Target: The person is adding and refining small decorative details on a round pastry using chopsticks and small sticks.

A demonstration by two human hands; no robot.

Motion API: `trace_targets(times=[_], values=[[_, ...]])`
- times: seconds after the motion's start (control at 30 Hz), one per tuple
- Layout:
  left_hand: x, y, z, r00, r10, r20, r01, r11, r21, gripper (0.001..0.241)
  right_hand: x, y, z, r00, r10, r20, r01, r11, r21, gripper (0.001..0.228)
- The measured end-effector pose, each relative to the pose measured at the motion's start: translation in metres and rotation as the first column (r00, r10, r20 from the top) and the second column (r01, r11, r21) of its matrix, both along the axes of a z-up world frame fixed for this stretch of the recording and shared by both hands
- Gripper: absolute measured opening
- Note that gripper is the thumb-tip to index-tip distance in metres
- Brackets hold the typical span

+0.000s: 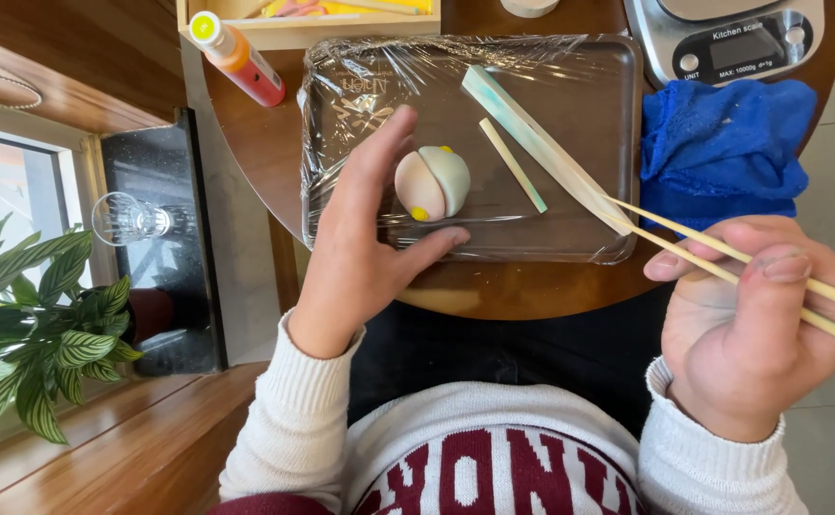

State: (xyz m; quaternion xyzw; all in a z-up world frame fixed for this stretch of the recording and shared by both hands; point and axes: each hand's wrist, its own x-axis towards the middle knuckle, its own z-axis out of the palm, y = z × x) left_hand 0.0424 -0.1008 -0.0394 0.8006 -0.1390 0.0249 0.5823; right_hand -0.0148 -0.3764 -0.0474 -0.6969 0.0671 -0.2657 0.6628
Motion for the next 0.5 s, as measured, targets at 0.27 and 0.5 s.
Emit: trace_targets(times=[0.27,0.5], values=[[0.0,-0.013,-0.018,0.921,0.002,0.39,-0.127,0.947,0.294,0.059,-0.002,-0.007,-0.003,1.0,-0.007,0.006,0.007,1.0,-0.003,0.027],[-0.004,-0.019,-0.027,0.918,0.058,0.392,-0.196,0.926,0.323,0.051,0.001,0.002,-0.003,1.0,-0.002,0.017,0.002,1.0,-0.003,0.023]])
